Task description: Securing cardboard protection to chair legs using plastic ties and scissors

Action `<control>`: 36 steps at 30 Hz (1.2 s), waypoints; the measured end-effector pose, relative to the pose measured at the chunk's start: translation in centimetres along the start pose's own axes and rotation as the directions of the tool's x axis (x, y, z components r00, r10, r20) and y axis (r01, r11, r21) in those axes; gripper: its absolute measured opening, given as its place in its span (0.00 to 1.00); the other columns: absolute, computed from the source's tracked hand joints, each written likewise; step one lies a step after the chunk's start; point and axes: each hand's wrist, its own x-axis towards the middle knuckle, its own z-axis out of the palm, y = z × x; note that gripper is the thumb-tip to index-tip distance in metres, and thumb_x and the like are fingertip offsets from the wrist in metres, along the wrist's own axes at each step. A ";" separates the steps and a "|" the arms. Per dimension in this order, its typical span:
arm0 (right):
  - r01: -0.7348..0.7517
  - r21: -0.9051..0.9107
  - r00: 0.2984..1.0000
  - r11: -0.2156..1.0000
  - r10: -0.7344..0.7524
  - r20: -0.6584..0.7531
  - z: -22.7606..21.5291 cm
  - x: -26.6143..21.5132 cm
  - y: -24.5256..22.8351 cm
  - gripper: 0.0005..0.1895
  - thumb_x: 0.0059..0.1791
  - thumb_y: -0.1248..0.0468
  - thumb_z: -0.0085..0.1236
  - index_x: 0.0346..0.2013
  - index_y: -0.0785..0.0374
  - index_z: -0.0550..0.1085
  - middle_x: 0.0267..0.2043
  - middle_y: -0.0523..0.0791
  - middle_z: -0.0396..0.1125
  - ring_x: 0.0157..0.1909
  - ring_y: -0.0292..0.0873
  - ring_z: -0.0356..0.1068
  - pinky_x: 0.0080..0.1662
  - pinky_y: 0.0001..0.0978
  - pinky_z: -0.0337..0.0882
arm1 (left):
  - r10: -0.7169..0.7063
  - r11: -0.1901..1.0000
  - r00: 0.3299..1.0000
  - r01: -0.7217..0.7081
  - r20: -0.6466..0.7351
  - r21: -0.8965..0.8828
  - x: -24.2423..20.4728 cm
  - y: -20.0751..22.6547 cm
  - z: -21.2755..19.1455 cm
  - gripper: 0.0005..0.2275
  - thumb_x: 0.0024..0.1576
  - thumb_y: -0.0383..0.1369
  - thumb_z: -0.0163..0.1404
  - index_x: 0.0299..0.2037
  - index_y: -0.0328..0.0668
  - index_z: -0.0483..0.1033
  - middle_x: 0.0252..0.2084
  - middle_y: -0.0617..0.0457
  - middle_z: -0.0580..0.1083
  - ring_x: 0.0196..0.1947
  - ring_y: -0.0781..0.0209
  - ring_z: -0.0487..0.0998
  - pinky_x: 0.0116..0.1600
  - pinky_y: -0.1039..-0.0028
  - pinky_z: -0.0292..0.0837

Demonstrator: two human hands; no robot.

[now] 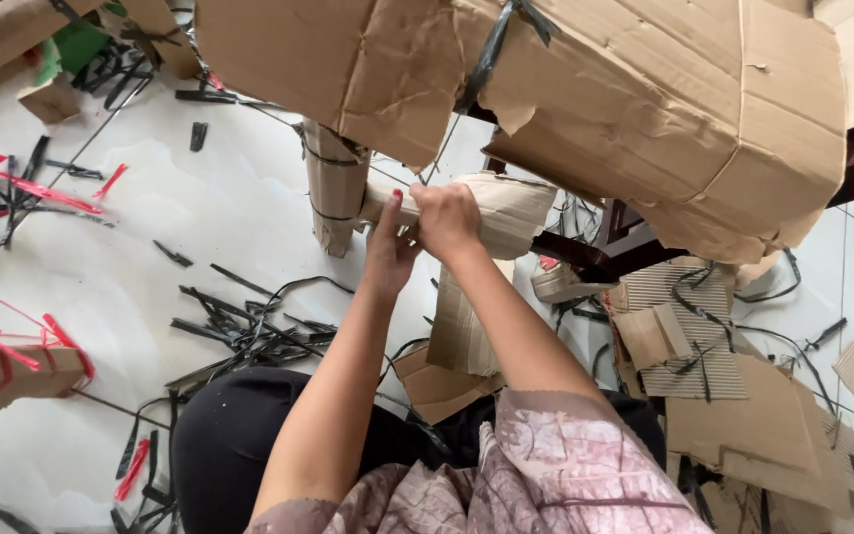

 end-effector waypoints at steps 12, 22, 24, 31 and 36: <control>0.049 0.392 0.996 0.919 -0.076 0.054 -9.8 -0.7 -1.8 0.28 0.30 0.65 0.68 0.45 0.59 0.76 0.43 0.45 0.64 0.51 0.52 0.66 0.61 0.47 0.63 | 0.194 0.974 0.981 -0.192 0.004 -0.122 2.1 -0.5 2.3 0.16 0.48 0.22 0.57 0.45 0.45 0.70 0.40 0.59 0.70 0.44 0.64 0.73 0.60 0.63 0.66; -0.675 0.482 0.672 0.559 0.197 0.714 -24.5 -24.7 1.1 0.22 0.46 0.66 0.59 0.56 0.67 0.76 0.55 0.61 0.73 0.61 0.64 0.68 0.63 0.55 0.65 | 0.127 0.978 0.988 -0.111 0.084 -0.174 5.1 -1.0 -1.6 0.24 0.54 0.21 0.59 0.58 0.47 0.64 0.44 0.57 0.70 0.47 0.65 0.76 0.64 0.61 0.72; -0.818 0.216 0.499 0.533 0.471 0.728 -23.3 -28.1 4.3 0.16 0.47 0.63 0.60 0.50 0.60 0.81 0.46 0.54 0.78 0.53 0.57 0.76 0.57 0.49 0.72 | 0.125 0.980 0.984 -0.102 0.126 -0.174 6.0 -1.4 -2.7 0.22 0.56 0.22 0.60 0.56 0.50 0.63 0.45 0.58 0.70 0.49 0.65 0.77 0.66 0.60 0.71; -0.903 0.004 0.368 0.431 0.767 0.525 -10.1 -29.0 15.4 0.14 0.46 0.50 0.62 0.45 0.47 0.82 0.37 0.37 0.77 0.45 0.42 0.76 0.47 0.40 0.75 | 0.104 0.995 0.983 -0.104 0.153 -0.010 6.4 -1.9 -4.4 0.19 0.61 0.35 0.63 0.57 0.56 0.68 0.52 0.52 0.73 0.60 0.52 0.73 0.75 0.48 0.51; -0.860 -0.214 0.258 0.464 0.755 0.603 -3.1 -28.3 17.6 0.23 0.49 0.54 0.59 0.49 0.70 0.78 0.44 0.56 0.75 0.51 0.58 0.76 0.47 0.51 0.78 | 0.109 0.979 0.984 -0.131 0.143 0.157 0.2 -0.2 0.6 0.28 0.65 0.46 0.55 0.73 0.55 0.58 0.70 0.54 0.65 0.75 0.53 0.54 0.76 0.40 0.21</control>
